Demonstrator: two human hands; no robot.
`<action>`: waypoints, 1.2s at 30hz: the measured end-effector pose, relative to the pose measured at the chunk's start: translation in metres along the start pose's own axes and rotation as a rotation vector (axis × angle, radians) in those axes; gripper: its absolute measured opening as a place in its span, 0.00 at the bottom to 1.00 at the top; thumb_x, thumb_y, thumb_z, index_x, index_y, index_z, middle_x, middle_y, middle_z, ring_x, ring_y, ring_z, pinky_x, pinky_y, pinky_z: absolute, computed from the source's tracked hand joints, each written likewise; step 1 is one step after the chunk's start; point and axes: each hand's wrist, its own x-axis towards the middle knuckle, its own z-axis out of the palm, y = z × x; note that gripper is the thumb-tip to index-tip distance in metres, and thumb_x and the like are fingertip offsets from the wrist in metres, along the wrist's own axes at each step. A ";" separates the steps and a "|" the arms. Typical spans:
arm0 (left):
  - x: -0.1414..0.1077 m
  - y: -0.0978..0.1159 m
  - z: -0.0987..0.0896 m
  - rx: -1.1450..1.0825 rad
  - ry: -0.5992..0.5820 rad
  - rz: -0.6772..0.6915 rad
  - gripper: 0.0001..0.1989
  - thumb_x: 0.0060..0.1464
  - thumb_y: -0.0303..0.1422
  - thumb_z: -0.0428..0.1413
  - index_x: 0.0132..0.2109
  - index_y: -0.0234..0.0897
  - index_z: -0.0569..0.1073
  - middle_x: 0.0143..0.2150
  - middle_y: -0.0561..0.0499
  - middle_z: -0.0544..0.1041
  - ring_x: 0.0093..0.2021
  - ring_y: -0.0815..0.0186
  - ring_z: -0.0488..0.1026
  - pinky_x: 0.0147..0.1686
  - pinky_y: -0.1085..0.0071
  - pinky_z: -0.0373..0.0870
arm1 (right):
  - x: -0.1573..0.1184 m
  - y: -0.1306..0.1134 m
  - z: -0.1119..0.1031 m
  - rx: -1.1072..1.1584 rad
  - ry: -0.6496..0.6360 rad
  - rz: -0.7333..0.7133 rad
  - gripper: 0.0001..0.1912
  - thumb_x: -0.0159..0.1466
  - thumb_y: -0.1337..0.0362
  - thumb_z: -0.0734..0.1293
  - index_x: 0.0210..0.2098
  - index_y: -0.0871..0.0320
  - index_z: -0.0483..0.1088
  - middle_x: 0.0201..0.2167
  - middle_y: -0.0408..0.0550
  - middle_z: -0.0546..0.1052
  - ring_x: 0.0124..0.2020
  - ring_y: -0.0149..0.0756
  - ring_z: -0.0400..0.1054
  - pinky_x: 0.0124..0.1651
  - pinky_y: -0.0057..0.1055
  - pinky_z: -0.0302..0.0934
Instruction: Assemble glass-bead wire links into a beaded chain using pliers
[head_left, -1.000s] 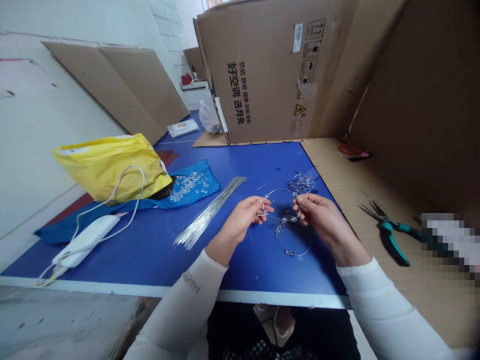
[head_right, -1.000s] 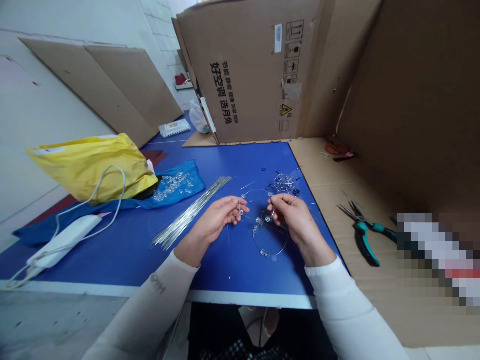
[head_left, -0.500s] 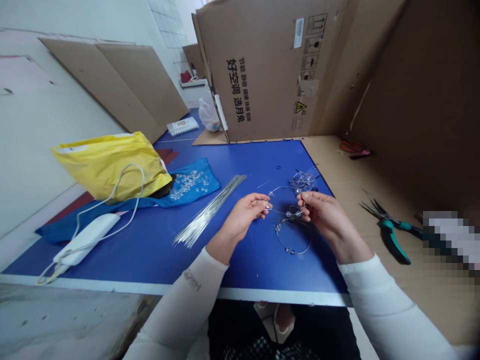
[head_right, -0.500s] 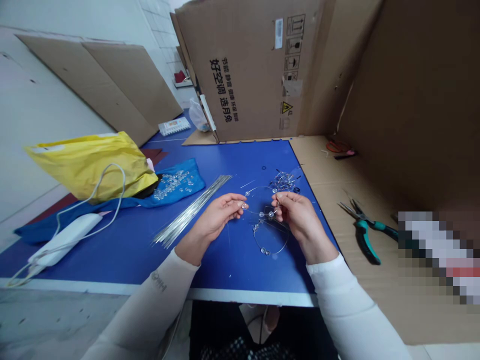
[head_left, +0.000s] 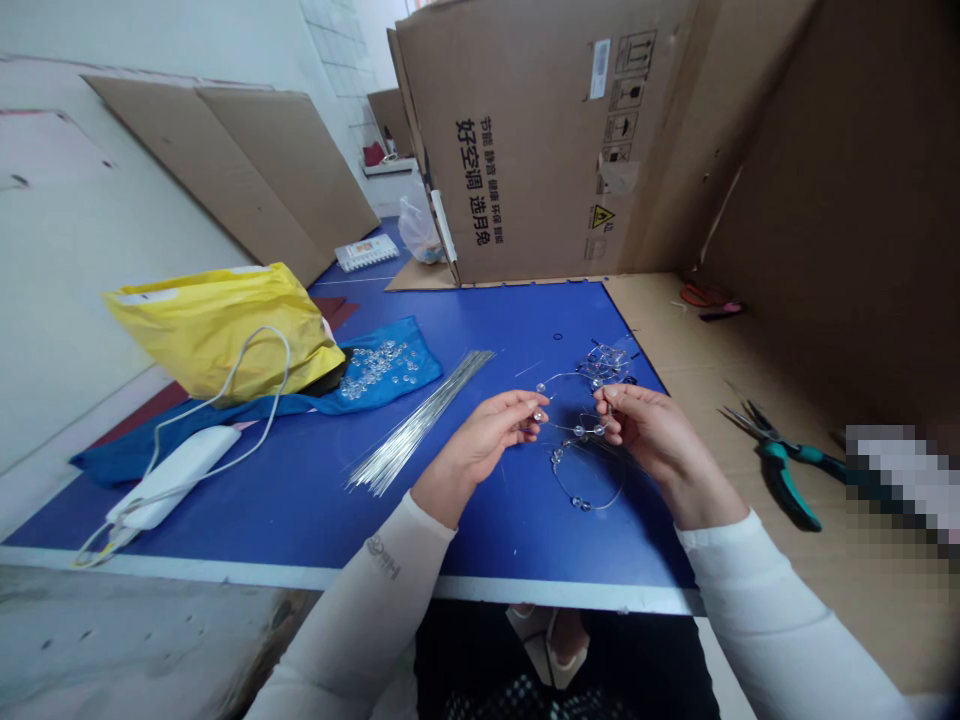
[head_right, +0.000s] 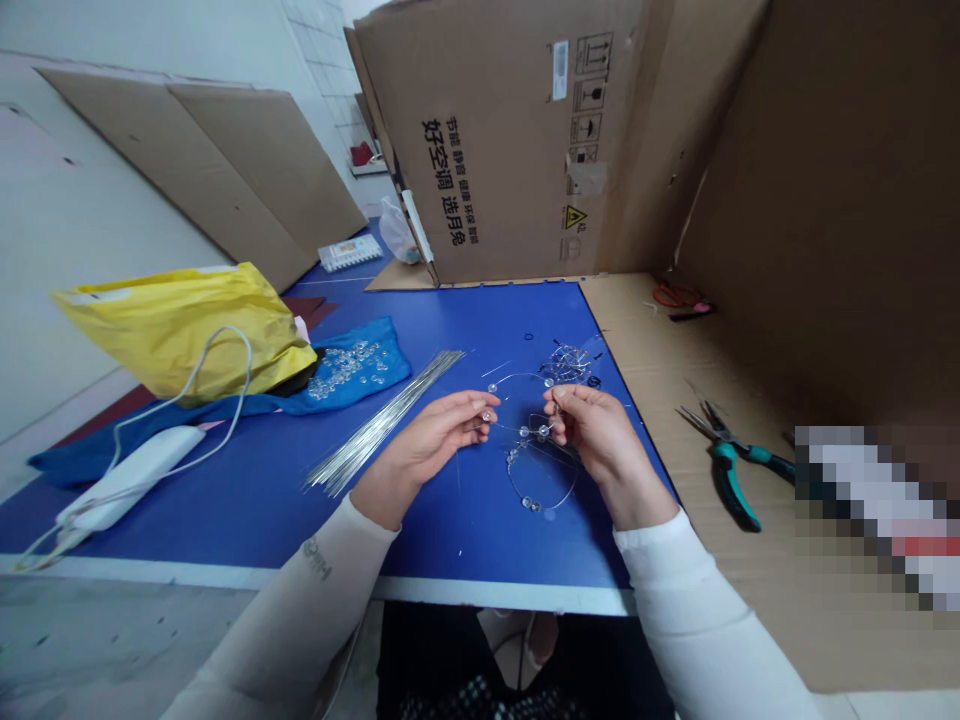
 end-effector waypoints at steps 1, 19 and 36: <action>0.000 0.000 0.000 0.000 0.000 0.001 0.11 0.56 0.34 0.62 0.44 0.34 0.78 0.36 0.49 0.76 0.33 0.70 0.71 0.39 0.69 0.65 | 0.000 0.000 0.000 -0.002 0.000 0.002 0.10 0.50 0.62 0.77 0.27 0.60 0.75 0.24 0.44 0.72 0.20 0.26 0.58 0.20 0.26 0.52; 0.001 0.000 0.003 -0.074 0.071 -0.044 0.07 0.59 0.32 0.59 0.42 0.31 0.77 0.33 0.49 0.76 0.30 0.70 0.71 0.36 0.70 0.66 | -0.001 0.001 0.001 -0.037 -0.037 0.008 0.10 0.50 0.61 0.76 0.27 0.61 0.76 0.23 0.43 0.72 0.18 0.25 0.58 0.20 0.27 0.51; 0.002 -0.001 0.003 -0.030 0.085 -0.069 0.09 0.61 0.34 0.58 0.40 0.32 0.76 0.34 0.49 0.75 0.30 0.71 0.71 0.36 0.70 0.67 | 0.001 0.002 -0.001 -0.055 -0.051 0.026 0.11 0.50 0.60 0.77 0.27 0.60 0.76 0.23 0.44 0.73 0.18 0.25 0.58 0.20 0.27 0.52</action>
